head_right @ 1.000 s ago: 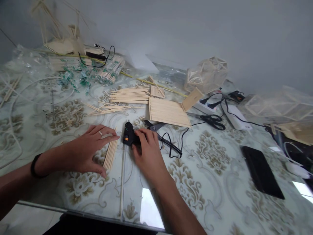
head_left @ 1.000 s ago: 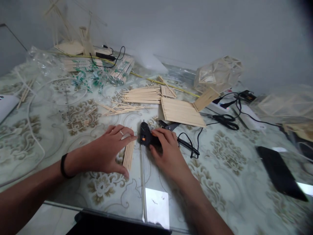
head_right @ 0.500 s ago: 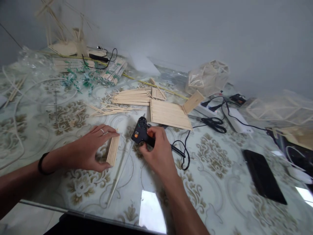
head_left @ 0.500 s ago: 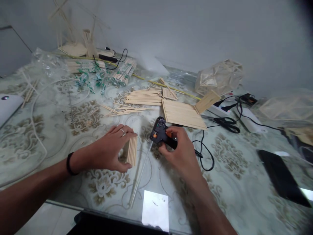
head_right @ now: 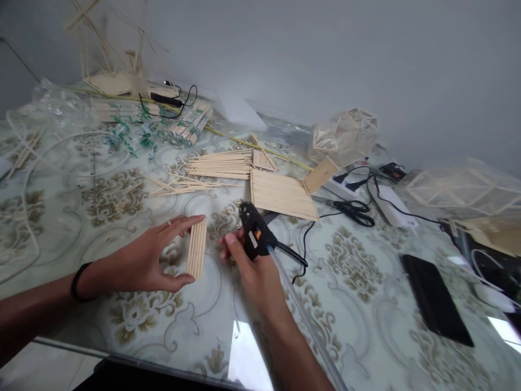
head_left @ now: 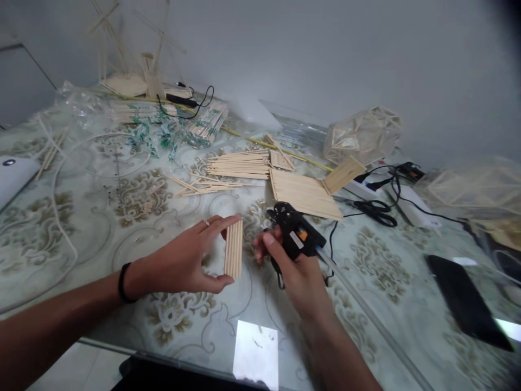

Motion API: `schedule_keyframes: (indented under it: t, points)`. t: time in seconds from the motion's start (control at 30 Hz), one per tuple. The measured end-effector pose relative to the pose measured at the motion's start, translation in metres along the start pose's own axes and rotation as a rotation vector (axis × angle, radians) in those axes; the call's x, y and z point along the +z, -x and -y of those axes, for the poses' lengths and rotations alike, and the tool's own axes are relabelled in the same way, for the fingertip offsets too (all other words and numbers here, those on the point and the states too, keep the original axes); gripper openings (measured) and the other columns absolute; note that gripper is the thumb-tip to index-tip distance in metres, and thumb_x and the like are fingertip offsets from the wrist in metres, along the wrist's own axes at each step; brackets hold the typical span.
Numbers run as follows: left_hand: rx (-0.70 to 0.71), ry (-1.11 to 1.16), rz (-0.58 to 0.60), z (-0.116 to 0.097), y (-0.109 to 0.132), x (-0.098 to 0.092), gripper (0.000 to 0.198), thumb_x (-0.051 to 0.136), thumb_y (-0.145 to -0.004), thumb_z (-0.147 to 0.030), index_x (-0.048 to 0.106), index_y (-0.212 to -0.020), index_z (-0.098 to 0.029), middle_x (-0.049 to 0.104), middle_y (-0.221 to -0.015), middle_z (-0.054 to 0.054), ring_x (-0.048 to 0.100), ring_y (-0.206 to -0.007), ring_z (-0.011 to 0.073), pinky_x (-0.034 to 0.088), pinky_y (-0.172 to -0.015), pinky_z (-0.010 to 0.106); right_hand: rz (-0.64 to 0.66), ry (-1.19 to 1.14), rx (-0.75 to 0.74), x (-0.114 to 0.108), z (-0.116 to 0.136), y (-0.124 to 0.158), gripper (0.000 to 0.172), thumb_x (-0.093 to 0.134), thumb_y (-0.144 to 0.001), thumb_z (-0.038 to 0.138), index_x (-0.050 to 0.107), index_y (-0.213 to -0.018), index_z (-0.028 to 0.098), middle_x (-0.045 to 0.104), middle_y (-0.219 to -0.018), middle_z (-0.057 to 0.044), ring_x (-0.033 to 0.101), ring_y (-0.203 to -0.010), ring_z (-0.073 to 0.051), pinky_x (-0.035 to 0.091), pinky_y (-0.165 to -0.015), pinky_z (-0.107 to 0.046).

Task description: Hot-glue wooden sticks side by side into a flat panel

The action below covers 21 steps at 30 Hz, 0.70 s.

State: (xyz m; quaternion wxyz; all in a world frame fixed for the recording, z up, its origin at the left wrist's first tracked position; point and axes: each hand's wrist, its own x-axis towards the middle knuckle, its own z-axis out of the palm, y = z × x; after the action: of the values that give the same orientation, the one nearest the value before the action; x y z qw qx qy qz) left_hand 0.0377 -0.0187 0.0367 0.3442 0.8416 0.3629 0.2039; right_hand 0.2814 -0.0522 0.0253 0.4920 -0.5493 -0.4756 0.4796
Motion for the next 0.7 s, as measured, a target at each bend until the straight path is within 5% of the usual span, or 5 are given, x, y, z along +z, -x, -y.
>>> schedule_keyframes:
  t: [0.1, 0.2, 0.37, 0.53, 0.7]
  points:
    - [0.031, 0.013, 0.030, -0.003, 0.001, 0.004, 0.105, 0.085, -0.085, -0.033, 0.028, -0.173, -0.025, 0.053, -0.171, 0.017, 0.056, -0.153, 0.0369, 0.047, -0.128, 0.056, 0.109, -0.089, 0.061, 0.014, 0.003, 0.010, 0.036, 0.086, -0.089, 0.054, 0.063, -0.095, 0.027, 0.078, -0.090, -0.002, 0.075, -0.082, -0.024, 0.063, -0.083, -0.042]
    - [0.028, 0.067, 0.045, -0.004, 0.002, 0.007, 0.109, 0.087, -0.087, -0.034, 0.024, -0.176, -0.028, 0.053, -0.171, 0.017, 0.053, -0.156, 0.0380, 0.045, -0.129, 0.058, 0.079, -0.105, 0.088, 0.019, 0.002, 0.015, 0.034, 0.090, -0.086, 0.048, 0.066, -0.095, 0.027, 0.077, -0.091, -0.001, 0.074, -0.089, -0.024, 0.063, -0.088, -0.042]
    - [-0.144, 0.471, 0.078, -0.005, 0.001, 0.007, 0.116, 0.093, -0.082, -0.037, 0.024, -0.175, -0.032, 0.075, -0.140, 0.010, 0.076, -0.111, 0.0263, 0.061, -0.107, 0.051, 0.014, -0.146, 0.087, 0.016, 0.002, 0.014, 0.038, 0.092, -0.084, 0.045, 0.060, -0.097, 0.028, 0.074, -0.084, 0.003, 0.074, -0.083, -0.023, 0.063, -0.086, -0.042]
    - [-0.342, 0.784, 0.207, -0.008, -0.003, 0.010, 0.063, 0.086, -0.084, -0.029, 0.061, -0.142, -0.023, 0.079, -0.097, 0.000, 0.079, -0.087, 0.0204, 0.063, -0.087, 0.039, 0.031, -0.045, 0.040, 0.016, 0.002, 0.014, 0.030, 0.087, -0.089, 0.041, 0.060, -0.096, 0.028, 0.076, -0.085, 0.002, 0.075, -0.085, -0.024, 0.062, -0.091, -0.045]
    - [-0.401, 0.804, 0.228, -0.007, -0.003, 0.007, 0.036, 0.081, -0.086, -0.032, 0.066, -0.116, -0.020, 0.073, -0.081, -0.004, 0.077, -0.073, 0.0170, 0.060, -0.074, 0.031, -0.011, 0.088, -0.022, 0.013, -0.008, 0.017, 0.030, 0.085, -0.093, 0.047, 0.063, -0.100, 0.028, 0.075, -0.090, 0.001, 0.073, -0.090, -0.024, 0.057, -0.098, -0.046]
